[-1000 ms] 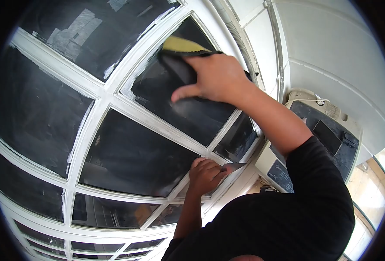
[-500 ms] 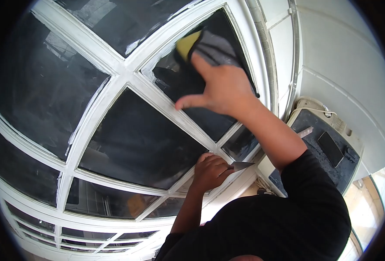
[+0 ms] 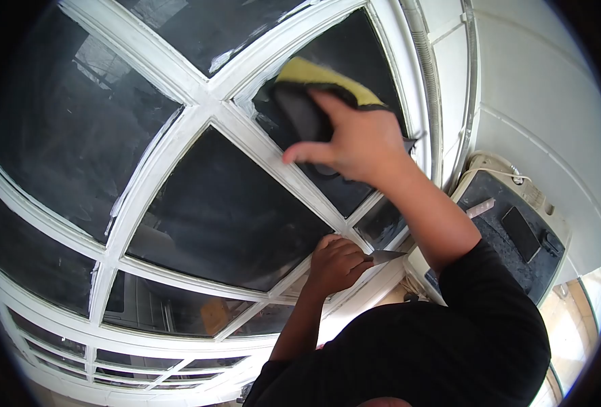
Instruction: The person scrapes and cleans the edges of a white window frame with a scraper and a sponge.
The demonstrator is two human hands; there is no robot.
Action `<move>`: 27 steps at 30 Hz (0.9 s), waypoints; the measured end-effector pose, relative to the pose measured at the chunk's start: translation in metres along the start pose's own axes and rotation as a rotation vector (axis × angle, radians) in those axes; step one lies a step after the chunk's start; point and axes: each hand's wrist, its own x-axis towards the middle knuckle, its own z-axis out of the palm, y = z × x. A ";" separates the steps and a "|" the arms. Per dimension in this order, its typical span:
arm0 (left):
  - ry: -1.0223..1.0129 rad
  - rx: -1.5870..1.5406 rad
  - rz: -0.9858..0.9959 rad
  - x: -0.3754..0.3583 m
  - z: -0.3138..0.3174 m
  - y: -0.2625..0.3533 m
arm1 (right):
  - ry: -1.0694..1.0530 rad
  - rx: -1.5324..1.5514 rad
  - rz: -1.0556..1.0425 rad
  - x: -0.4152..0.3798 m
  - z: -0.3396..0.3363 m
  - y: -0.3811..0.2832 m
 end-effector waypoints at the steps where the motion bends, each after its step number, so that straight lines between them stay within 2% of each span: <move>1: -0.010 -0.009 -0.003 0.000 0.000 -0.001 | -0.098 0.007 0.179 0.010 -0.010 0.004; 2: -0.016 -0.022 -0.005 0.001 0.001 -0.001 | -0.192 0.046 0.291 0.022 -0.020 0.006; 3: -0.010 -0.024 -0.010 0.001 0.003 0.000 | -0.198 0.046 0.284 0.020 -0.020 0.000; 5: -0.013 -0.022 -0.017 0.001 0.003 0.000 | -0.244 -0.039 0.139 0.009 -0.020 -0.022; 6: -0.013 -0.018 -0.017 0.003 0.003 -0.001 | -0.384 -0.035 0.087 0.004 -0.018 -0.031; 9: 0.012 0.019 0.030 0.002 0.002 -0.001 | -0.324 -0.037 0.054 0.001 -0.017 -0.024; 11: 0.020 -0.004 0.019 0.002 0.003 -0.001 | -0.265 -0.027 0.234 0.016 -0.025 -0.010; 14: 0.015 -0.002 0.007 0.002 0.003 -0.001 | -0.201 0.003 0.248 0.017 -0.025 -0.016; 16: 0.015 0.004 0.012 0.003 0.003 -0.001 | -0.340 -0.058 0.009 0.002 -0.023 -0.035; 17: 0.013 0.012 0.016 0.002 0.003 -0.001 | -0.339 -0.055 0.013 0.003 -0.023 -0.033; 19: -0.019 0.003 0.008 0.002 0.001 0.001 | -0.339 -0.100 0.059 0.008 -0.026 -0.025; 20: -0.041 -0.008 0.001 0.002 0.000 0.000 | -0.302 -0.051 0.208 0.016 -0.029 -0.018; 21: -0.038 -0.009 -0.002 0.003 0.000 0.000 | -0.212 0.009 0.244 0.023 -0.026 -0.011; 24: -0.017 -0.033 -0.007 0.003 0.002 0.001 | -0.195 -0.078 0.167 0.011 -0.024 -0.021; 26: -0.032 -0.025 -0.006 0.002 0.001 0.000 | -0.280 -0.083 -0.089 -0.002 -0.020 -0.025; 27: -0.035 -0.025 -0.008 0.001 0.002 0.000 | -0.280 -0.080 -0.087 0.000 -0.020 -0.023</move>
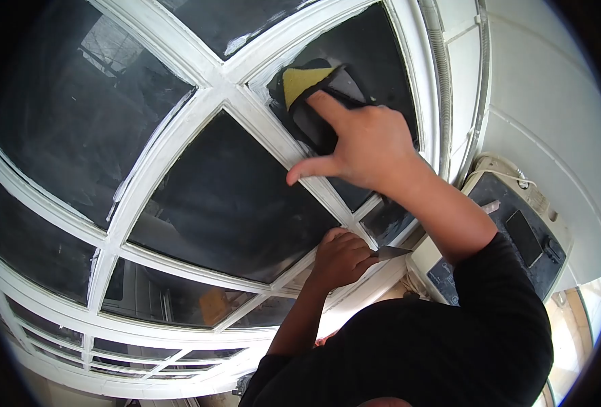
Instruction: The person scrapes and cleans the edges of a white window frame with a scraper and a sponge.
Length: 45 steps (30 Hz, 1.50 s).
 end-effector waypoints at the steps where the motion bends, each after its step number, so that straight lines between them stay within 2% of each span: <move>1: 0.005 0.007 0.004 -0.001 0.000 0.000 | 0.049 0.019 0.081 0.005 -0.002 0.006; 2: 0.014 0.014 0.010 0.000 0.000 0.000 | 0.099 0.035 0.161 0.011 -0.005 0.011; 3: 0.014 0.010 0.009 0.000 0.000 0.000 | 0.015 0.097 0.299 0.020 -0.014 0.011; 4: 0.027 0.009 0.010 0.000 0.001 0.000 | 0.011 0.094 0.299 0.018 -0.013 0.006; 7: 0.035 0.015 0.014 0.002 0.001 0.001 | -0.021 0.000 0.016 0.002 0.002 -0.009; 10: 0.015 0.023 0.012 0.000 0.000 0.000 | 0.035 0.042 0.105 0.007 -0.003 -0.001; 11: 0.015 0.021 0.013 0.000 0.001 0.000 | -0.015 0.071 0.217 0.014 -0.010 0.002; 14: 0.020 0.041 0.014 0.001 0.001 -0.001 | 0.037 0.022 0.100 0.009 -0.001 -0.007; 15: 0.021 0.040 0.014 0.002 0.001 -0.001 | -0.052 0.013 0.073 0.005 -0.003 -0.015; 18: 0.040 0.044 0.028 0.001 0.002 -0.001 | -0.070 0.002 0.029 -0.001 -0.002 -0.007; 20: 0.023 0.007 0.003 0.000 0.001 0.000 | 0.028 0.012 0.175 0.006 -0.004 0.002; 22: 0.028 -0.001 -0.004 -0.001 0.001 0.000 | 0.081 0.044 0.231 0.013 -0.002 0.012; 23: 0.028 -0.005 -0.004 0.000 0.001 0.000 | 0.077 0.042 0.226 0.009 -0.001 0.009; 26: 0.044 0.013 0.016 0.001 0.002 -0.001 | -0.098 0.000 -0.047 -0.021 0.013 -0.006; 29: 0.026 0.003 0.000 0.001 -0.001 0.002 | -0.157 0.035 -0.047 -0.020 0.015 -0.003; 31: 0.017 0.011 0.002 0.002 0.000 0.000 | -0.045 0.041 -0.053 -0.008 0.009 -0.008; 38: 0.042 0.020 -0.007 0.001 0.000 0.001 | -0.114 0.060 -0.072 -0.026 0.017 -0.003; 44: 0.004 0.020 -0.004 0.001 0.000 0.001 | -0.194 0.071 -0.002 0.001 -0.008 -0.009; 45: 0.000 0.018 -0.003 0.002 0.000 0.001 | -0.259 0.242 0.003 0.002 -0.013 -0.005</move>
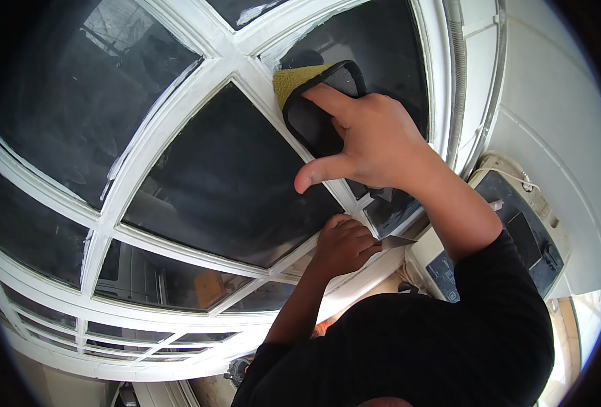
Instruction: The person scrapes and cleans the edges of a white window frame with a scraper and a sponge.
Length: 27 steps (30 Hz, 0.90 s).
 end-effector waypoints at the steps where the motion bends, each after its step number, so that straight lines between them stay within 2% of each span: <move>1: 0.001 0.002 -0.002 0.000 0.000 0.000 | -0.067 0.172 -0.012 0.000 -0.003 0.003; 2: 0.002 0.006 -0.005 -0.001 -0.001 0.001 | -0.211 0.340 0.029 -0.003 -0.005 0.007; 3: 0.002 0.008 -0.008 -0.001 -0.001 0.001 | -0.212 0.343 0.028 -0.010 0.000 0.011; 5: 0.051 0.022 0.005 0.001 -0.001 0.002 | -0.214 0.836 0.077 -0.028 0.021 0.019; 7: 0.026 0.036 -0.016 0.002 -0.002 0.004 | -0.220 0.883 0.047 -0.031 0.030 0.020; 9: -0.012 0.047 -0.036 -0.002 -0.002 0.004 | -0.206 1.169 -0.035 -0.024 0.025 0.020; 11: -0.032 0.093 -0.052 -0.006 0.003 0.001 | -0.240 1.102 0.009 -0.014 0.013 0.018; 14: 0.058 0.084 0.004 -0.007 0.008 -0.002 | -0.339 1.241 0.069 -0.006 0.007 0.015; 18: 0.011 0.084 -0.037 -0.006 0.005 -0.001 | -0.474 1.311 0.115 -0.013 0.013 0.026; 19: 0.003 0.078 -0.036 -0.006 0.004 0.000 | -0.475 1.314 0.115 -0.008 0.012 0.028; 21: -0.014 0.067 -0.027 -0.004 0.003 0.001 | -0.453 1.576 0.134 -0.001 0.007 0.030; 27: 0.037 0.064 0.005 -0.001 0.003 0.000 | -0.488 1.508 0.099 -0.005 0.008 0.030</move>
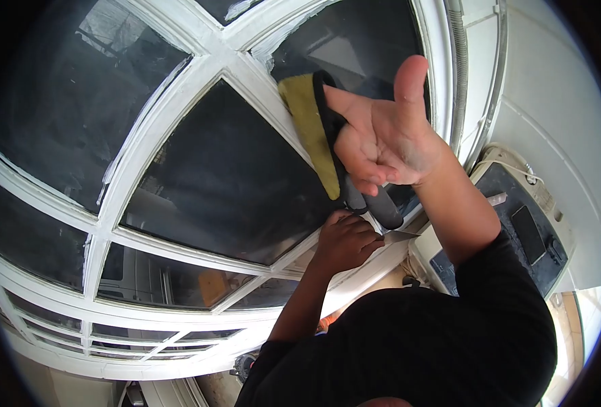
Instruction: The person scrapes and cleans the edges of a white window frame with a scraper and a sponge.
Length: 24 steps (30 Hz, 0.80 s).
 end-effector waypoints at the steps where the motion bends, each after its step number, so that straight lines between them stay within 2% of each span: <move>1: -0.004 -0.015 -0.013 -0.002 0.001 0.001 | -0.025 -0.027 0.015 -0.004 -0.002 0.005; 4: -0.001 -0.033 -0.021 0.001 0.001 0.000 | -0.026 0.106 -0.035 -0.001 -0.010 0.007; 6: -0.015 -0.045 -0.010 0.000 0.001 0.000 | 0.065 0.155 -0.036 0.006 -0.007 0.003; 8: -0.004 -0.024 -0.003 0.001 0.001 -0.001 | -0.028 0.295 -0.129 0.018 -0.007 -0.003; 9: -0.007 -0.026 -0.002 0.001 0.001 0.000 | 0.072 0.184 -0.102 0.017 -0.009 -0.006; 10: 0.002 -0.022 -0.002 0.001 0.001 0.001 | 0.072 0.183 -0.102 0.014 -0.007 -0.008; 12: 0.013 -0.015 -0.005 0.001 0.000 0.001 | 0.060 -0.122 0.009 0.005 0.001 -0.008; 13: 0.002 -0.026 -0.011 0.000 0.000 0.001 | 0.054 -0.123 0.010 -0.001 0.002 -0.002; 15: 0.000 -0.034 -0.019 0.002 0.000 0.001 | 0.036 -0.388 -0.004 -0.009 0.002 0.010; 16: -0.003 -0.035 -0.019 0.002 -0.001 0.001 | 0.031 -0.390 -0.004 -0.009 0.003 0.009; 18: -0.014 -0.036 -0.017 0.000 -0.001 0.001 | 0.069 -0.526 -0.146 -0.007 0.011 0.002; 20: -0.006 -0.052 -0.016 -0.001 0.002 -0.001 | 0.112 -0.577 -0.117 -0.001 0.011 -0.003; 22: -0.023 -0.047 -0.025 0.000 0.000 0.002 | 0.254 -0.929 -0.156 0.005 0.018 -0.006; 23: -0.033 -0.036 -0.029 0.001 -0.002 0.002 | 0.248 -0.929 -0.156 0.005 0.019 -0.003; 24: -0.027 -0.032 -0.033 0.002 -0.002 0.002 | 0.339 -1.212 -0.186 0.006 0.021 0.004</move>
